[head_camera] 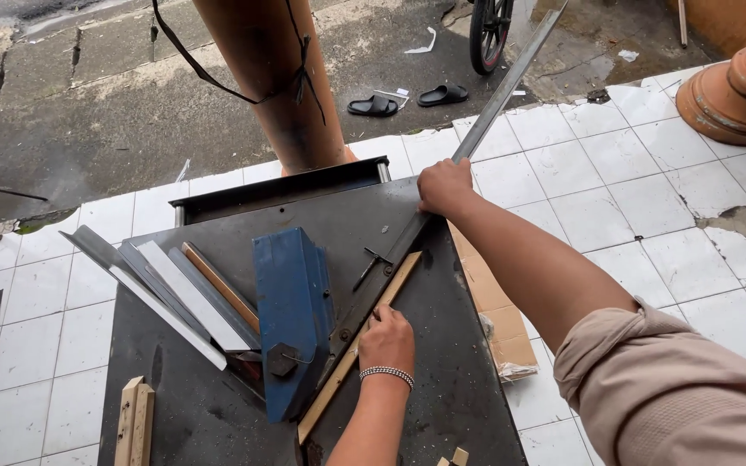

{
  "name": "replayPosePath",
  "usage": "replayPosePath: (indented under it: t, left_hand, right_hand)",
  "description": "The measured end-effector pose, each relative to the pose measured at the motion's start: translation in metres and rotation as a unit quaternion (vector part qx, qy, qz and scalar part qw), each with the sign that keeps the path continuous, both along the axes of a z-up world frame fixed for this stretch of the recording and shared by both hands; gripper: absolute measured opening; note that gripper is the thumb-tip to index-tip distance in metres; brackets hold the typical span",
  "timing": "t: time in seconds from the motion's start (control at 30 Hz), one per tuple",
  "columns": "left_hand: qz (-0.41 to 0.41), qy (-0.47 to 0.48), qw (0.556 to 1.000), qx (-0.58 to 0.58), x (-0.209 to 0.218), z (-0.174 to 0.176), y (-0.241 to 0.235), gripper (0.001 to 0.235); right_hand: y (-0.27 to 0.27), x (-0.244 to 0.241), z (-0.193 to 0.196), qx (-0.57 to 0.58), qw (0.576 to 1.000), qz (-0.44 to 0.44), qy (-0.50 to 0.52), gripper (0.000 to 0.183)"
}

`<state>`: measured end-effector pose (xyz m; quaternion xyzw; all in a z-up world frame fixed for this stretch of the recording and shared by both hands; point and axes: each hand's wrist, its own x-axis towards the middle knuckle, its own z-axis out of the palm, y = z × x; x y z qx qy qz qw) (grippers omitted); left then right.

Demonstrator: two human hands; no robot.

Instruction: Measuring wood strips with a ruler and pencil and preparing them for cutting on a miter saw.

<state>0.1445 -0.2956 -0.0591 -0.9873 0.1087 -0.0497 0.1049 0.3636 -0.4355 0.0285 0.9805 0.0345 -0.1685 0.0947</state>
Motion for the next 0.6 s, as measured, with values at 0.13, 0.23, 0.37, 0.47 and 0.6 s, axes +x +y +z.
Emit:
replayPosePath:
  t: [0.13, 0.23, 0.37, 0.47, 0.6]
  left_hand:
    - [0.000, 0.074, 0.997, -0.007, 0.005, 0.013, 0.000, 0.021]
    - [0.002, 0.084, 0.996, -0.018, 0.011, 0.015, -0.002, 0.015]
    - [0.003, 0.113, 0.993, -0.033, 0.013, 0.018, 0.002, 0.023]
    - [0.001, 0.083, 0.996, -0.034, 0.012, 0.022, 0.002, 0.016]
    - [-0.001, 0.044, 0.998, -0.049, 0.011, 0.021, 0.005, 0.012]
  right_hand:
    - [-0.003, 0.016, 0.010, 0.079, 0.994, -0.032, 0.061, 0.006]
    - [-0.005, 0.025, 0.028, 0.048, 0.983, -0.014, 0.176, 0.026]
    - [-0.018, 0.030, 0.026, 0.077, 0.989, -0.069, 0.107, 0.034]
    - [-0.034, 0.045, 0.002, 0.098, 0.987, -0.107, 0.066, 0.029]
    - [-0.045, 0.064, -0.017, 0.137, 0.987, -0.046, 0.075, 0.015]
